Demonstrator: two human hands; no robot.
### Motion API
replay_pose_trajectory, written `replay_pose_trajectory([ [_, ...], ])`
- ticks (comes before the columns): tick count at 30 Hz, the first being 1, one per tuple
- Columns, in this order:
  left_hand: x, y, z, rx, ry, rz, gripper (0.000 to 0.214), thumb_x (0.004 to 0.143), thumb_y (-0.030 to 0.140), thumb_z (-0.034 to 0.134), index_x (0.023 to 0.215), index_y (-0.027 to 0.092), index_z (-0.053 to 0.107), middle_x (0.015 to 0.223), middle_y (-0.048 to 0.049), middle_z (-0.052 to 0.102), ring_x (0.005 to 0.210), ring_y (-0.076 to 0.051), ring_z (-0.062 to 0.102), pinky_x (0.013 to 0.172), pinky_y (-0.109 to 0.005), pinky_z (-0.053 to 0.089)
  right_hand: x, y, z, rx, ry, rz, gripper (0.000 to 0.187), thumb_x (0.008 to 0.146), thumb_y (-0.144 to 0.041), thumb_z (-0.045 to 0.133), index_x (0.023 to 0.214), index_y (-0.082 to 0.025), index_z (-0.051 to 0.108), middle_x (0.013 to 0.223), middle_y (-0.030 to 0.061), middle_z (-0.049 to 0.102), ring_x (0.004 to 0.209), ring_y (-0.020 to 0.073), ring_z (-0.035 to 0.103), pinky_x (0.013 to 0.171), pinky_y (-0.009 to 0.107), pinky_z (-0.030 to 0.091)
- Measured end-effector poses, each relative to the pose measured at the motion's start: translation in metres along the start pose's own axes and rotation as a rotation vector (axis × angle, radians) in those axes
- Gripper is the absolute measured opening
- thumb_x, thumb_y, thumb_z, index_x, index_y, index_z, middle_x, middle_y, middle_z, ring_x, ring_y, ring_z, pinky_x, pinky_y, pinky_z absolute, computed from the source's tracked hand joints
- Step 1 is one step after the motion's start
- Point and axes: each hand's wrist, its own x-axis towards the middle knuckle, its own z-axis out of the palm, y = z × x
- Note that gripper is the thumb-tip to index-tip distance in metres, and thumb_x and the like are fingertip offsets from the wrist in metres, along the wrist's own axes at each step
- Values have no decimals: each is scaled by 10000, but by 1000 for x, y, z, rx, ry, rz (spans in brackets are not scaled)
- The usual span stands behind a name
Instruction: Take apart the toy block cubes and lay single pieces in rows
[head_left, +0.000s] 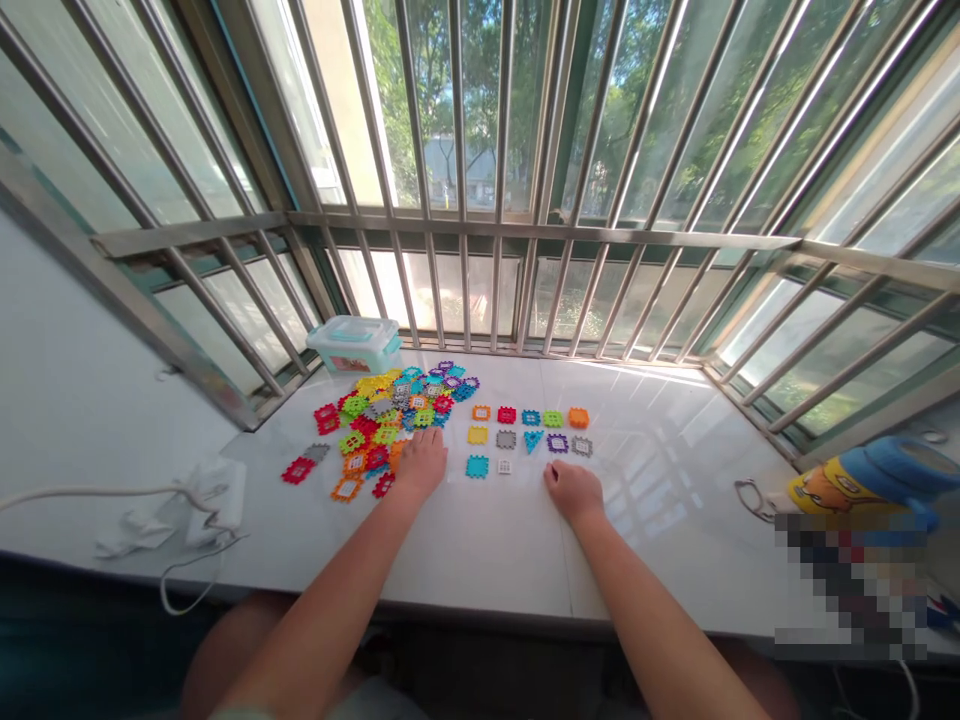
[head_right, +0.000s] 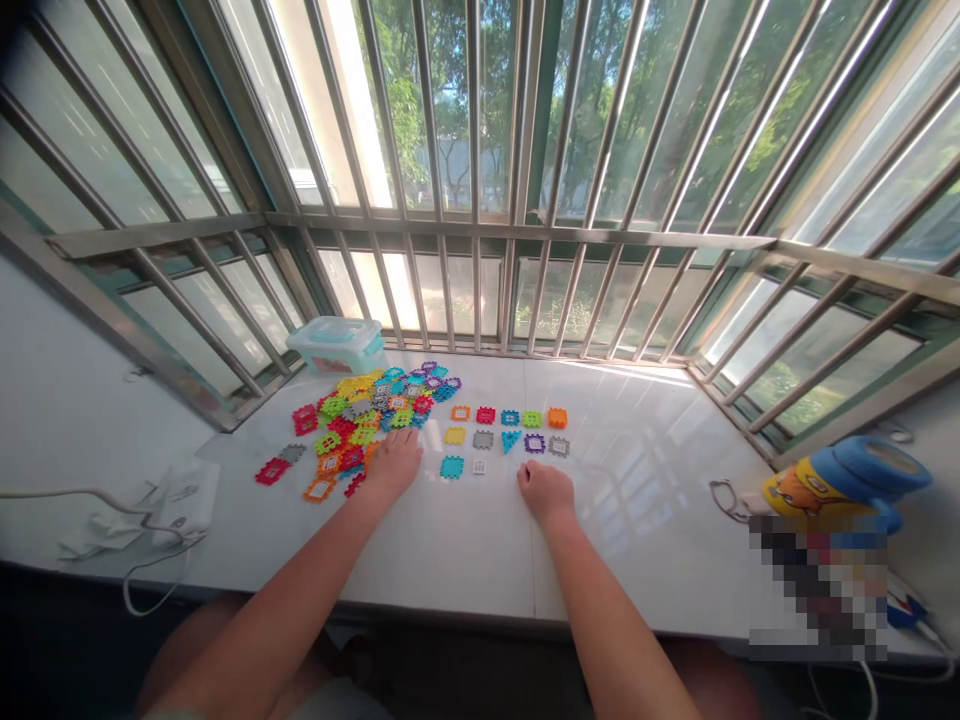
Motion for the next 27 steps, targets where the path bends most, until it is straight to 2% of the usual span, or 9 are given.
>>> replay_pose_trajectory([
  [3,8,3,6,15,-40,8,503,1056,297,409,1498,94,537,1492,-229,563,1414,-372,446,1116,-500,399,0,-1,0,6,-1,8,441,1076,-435,403,930,-250,776,886,80,776,789,210,692,706,298,386],
  [7,0,8,8,8,-28,0,503,1054,301,409,1488,92,555,1370,-231,628,1320,-363,510,1072,-491,431,0,0,1,13,-1,1,440,1077,-427,402,934,-251,778,886,80,776,787,208,692,712,297,390],
  [13,-36,9,9,-14,32,-3,380,1019,292,481,1288,123,691,1308,-215,641,1259,-357,549,1008,-483,483,1,2,2,12,10,-16,432,1077,-422,404,923,-256,772,873,71,775,773,211,692,702,294,384],
  [20,-82,8,21,-102,135,46,376,1037,225,438,1305,161,695,1409,-173,653,1287,-324,588,1110,-495,453,1,2,1,4,-10,-15,436,1077,-434,400,927,-249,765,872,75,774,765,208,689,677,295,365],
  [24,-95,10,21,-161,199,48,357,1033,224,464,1306,139,677,1289,-173,690,1202,-307,619,1063,-477,498,1,2,0,-9,-9,-14,440,1078,-442,397,910,-249,755,864,68,773,764,209,690,668,293,354],
  [27,-101,10,17,-227,226,49,307,1024,225,486,1235,162,701,1179,-150,700,1104,-292,636,996,-465,531,0,2,0,-12,-20,-5,450,1083,-449,390,921,-244,757,881,74,774,776,208,690,679,296,362],
])
